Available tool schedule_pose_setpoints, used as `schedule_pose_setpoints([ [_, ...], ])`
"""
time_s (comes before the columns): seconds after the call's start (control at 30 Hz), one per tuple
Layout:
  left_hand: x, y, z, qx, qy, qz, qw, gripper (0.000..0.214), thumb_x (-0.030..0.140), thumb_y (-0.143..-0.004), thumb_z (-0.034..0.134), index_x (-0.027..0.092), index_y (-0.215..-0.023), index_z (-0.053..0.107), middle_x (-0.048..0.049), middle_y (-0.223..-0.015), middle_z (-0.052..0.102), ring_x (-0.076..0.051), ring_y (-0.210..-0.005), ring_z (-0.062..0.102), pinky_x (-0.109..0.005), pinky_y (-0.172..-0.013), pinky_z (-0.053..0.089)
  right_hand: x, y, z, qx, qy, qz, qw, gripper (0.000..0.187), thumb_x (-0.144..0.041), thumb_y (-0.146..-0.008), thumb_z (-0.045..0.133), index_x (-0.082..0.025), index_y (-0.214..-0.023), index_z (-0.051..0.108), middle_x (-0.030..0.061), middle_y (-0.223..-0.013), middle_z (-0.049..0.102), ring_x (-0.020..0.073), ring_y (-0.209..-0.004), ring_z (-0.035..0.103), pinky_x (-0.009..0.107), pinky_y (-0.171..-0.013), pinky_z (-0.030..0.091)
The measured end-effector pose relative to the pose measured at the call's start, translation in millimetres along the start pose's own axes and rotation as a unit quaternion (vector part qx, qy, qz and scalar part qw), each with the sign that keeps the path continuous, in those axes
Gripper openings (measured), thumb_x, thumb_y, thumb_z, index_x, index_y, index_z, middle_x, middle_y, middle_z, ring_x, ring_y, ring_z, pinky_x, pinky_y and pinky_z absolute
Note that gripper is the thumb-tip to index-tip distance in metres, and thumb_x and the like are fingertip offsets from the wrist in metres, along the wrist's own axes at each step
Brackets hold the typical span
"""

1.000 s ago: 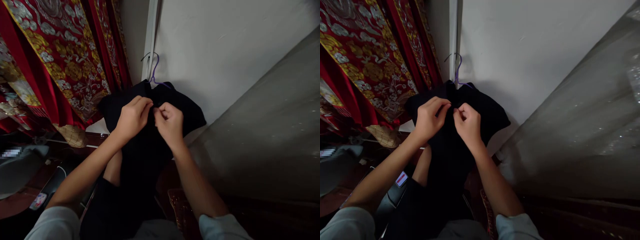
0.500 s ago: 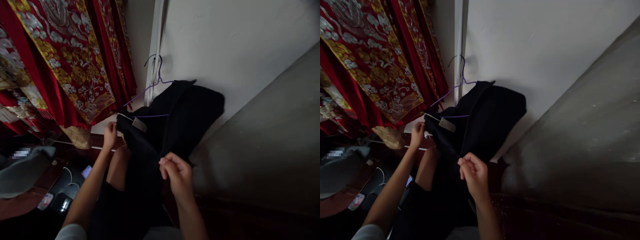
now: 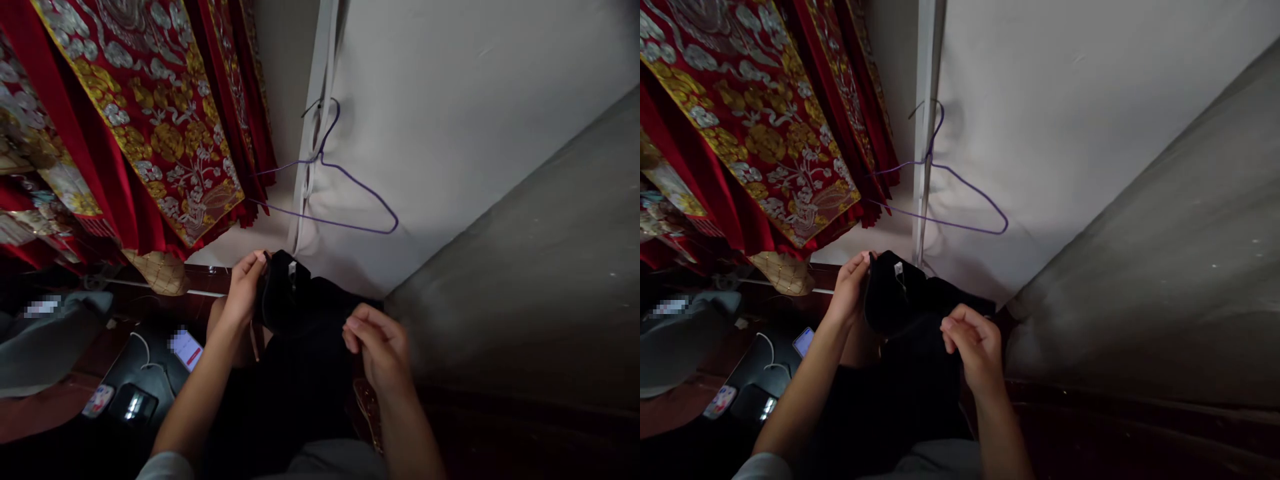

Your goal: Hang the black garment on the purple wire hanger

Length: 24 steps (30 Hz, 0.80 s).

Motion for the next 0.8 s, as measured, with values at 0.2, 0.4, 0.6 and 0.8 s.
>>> schedule_pose_setpoints([
  [0.2,30,46,38.7,-0.058,0.017,0.048,0.997,0.029,0.049,-0.094,0.071,0.02,-0.091,0.066,-0.0038,-0.099,0.069,-0.015,-0.086,0.065,-0.024,-0.077,0.052,-41,-7,48,-0.054,0.116,-0.088,0.988,0.039,-0.04,-0.076,0.085,-0.024,-0.107,0.067,0.0059,-0.105,0.069,0.0222,-0.096,0.064,0.034,-0.086,0.053],
  [0.4,45,68,48.6,-0.079,-0.17,0.187,0.964,0.016,0.033,-0.103,0.06,0.021,-0.098,0.069,-0.0084,-0.126,0.067,-0.021,-0.123,0.061,-0.035,-0.111,0.044,-51,-10,75,-0.144,0.097,-0.049,0.984,0.025,-0.027,-0.092,0.063,-0.024,-0.116,0.069,0.0046,-0.107,0.073,0.0228,-0.1,0.069,0.036,-0.092,0.056],
  [0.6,-6,57,47.6,-0.22,-0.216,0.087,0.947,0.036,0.051,-0.109,0.04,0.024,-0.123,0.057,-0.0079,-0.127,0.067,-0.022,-0.113,0.064,-0.037,-0.105,0.049,-81,-19,52,-0.271,0.171,-0.094,0.943,0.02,-0.023,-0.086,0.064,-0.021,-0.067,0.068,-0.0008,-0.061,0.06,0.0147,-0.056,0.055,0.026,-0.052,0.042],
  [0.8,-52,60,36.9,-0.454,-0.383,0.071,0.801,0.049,0.054,-0.108,0.041,0.019,-0.082,0.063,-0.0053,-0.085,0.068,-0.022,-0.095,0.067,-0.041,-0.116,0.041,-126,-69,-32,-0.124,0.084,-0.282,0.948,0.042,-0.068,-0.075,0.073,-0.027,-0.069,0.064,0.0034,-0.056,0.058,0.0204,-0.048,0.056,0.035,-0.046,0.039],
])
Point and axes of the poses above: each hand's wrist, its own y-axis away from the middle knuckle, its own z-axis out of the palm, x = y × z, the point moved 7 cm from there along -y, towards the middle knuckle
